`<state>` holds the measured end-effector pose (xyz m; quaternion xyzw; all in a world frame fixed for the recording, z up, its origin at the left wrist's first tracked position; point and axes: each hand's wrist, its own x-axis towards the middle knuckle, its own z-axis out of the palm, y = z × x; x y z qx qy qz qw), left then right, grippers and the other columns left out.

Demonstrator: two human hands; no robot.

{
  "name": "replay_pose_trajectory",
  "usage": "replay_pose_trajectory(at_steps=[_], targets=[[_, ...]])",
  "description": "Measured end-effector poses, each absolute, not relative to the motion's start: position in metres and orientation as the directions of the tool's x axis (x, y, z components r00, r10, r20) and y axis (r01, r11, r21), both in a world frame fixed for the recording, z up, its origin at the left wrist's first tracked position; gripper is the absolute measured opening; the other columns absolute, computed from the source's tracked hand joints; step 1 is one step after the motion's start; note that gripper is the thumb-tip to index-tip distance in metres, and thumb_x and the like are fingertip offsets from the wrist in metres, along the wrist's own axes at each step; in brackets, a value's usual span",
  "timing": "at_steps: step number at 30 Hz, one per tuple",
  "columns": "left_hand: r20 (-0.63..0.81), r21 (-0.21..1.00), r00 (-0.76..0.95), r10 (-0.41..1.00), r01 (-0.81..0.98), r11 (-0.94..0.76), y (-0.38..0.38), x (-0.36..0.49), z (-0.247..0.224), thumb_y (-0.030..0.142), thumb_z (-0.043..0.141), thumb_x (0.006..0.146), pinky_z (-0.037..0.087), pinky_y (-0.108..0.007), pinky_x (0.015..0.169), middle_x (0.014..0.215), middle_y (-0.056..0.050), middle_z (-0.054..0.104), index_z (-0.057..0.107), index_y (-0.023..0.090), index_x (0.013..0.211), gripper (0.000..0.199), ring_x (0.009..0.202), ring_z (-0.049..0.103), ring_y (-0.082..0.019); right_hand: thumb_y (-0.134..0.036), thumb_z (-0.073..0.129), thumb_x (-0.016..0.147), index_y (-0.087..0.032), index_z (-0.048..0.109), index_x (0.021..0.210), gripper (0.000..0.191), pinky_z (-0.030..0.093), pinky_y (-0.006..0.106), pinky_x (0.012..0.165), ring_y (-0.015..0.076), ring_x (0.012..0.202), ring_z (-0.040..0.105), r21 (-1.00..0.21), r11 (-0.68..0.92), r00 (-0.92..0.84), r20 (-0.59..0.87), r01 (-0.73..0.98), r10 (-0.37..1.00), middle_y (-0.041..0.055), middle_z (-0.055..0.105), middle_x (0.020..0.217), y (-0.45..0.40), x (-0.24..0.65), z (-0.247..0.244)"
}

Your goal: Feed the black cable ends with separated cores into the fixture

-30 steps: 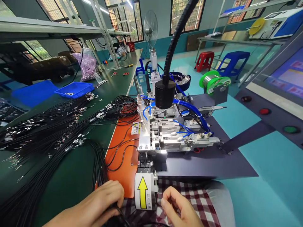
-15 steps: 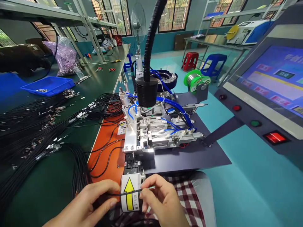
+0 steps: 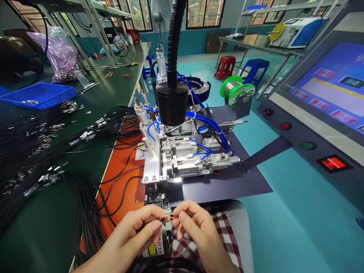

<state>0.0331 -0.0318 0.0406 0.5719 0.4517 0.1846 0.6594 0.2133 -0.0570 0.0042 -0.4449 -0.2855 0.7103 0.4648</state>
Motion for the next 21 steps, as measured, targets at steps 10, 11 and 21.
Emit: replay_pose_trajectory(at_steps=[10,11,21], targets=[[-0.445,0.891,0.543,0.712,0.192,0.411,-0.031,0.032,0.043,0.031,0.044,0.093,0.024,-0.022,0.05,0.062,0.004,0.048,0.056,0.017,0.091,0.018,0.053,0.035,-0.008,-0.038,0.067,0.08,-0.017,0.059,0.076,0.022,0.033,0.019,0.052,0.0081,0.053,0.04,-0.746,-0.428,-0.247,-0.349,-0.51,0.904,-0.003,0.052,0.061,-0.053,0.198,-0.002],[-0.446,0.89,0.542,0.712,0.191,0.413,-0.031,0.032,0.043,0.031,0.044,0.093,0.023,-0.022,0.05,0.062,0.004,0.048,0.056,0.018,0.091,0.018,0.054,0.035,-0.008,-0.038,0.068,0.079,-0.017,0.059,0.077,0.023,0.033,0.019,0.052,0.0078,0.053,0.04,-0.729,-0.434,-0.256,-0.35,-0.529,0.901,-0.003,0.052,0.061,-0.052,0.197,-0.002],[-0.441,0.891,0.531,0.723,0.166,0.422,-0.033,0.031,0.041,0.032,0.044,0.093,0.025,-0.021,0.051,0.061,0.005,0.047,0.054,0.018,0.088,0.018,0.054,0.035,-0.008,-0.037,0.07,0.077,-0.018,0.06,0.078,0.022,0.034,0.018,0.05,0.0072,0.052,0.042,-0.826,-0.384,-0.227,-0.315,-0.414,0.922,-0.0036,0.052,0.062,-0.053,0.197,-0.005]])
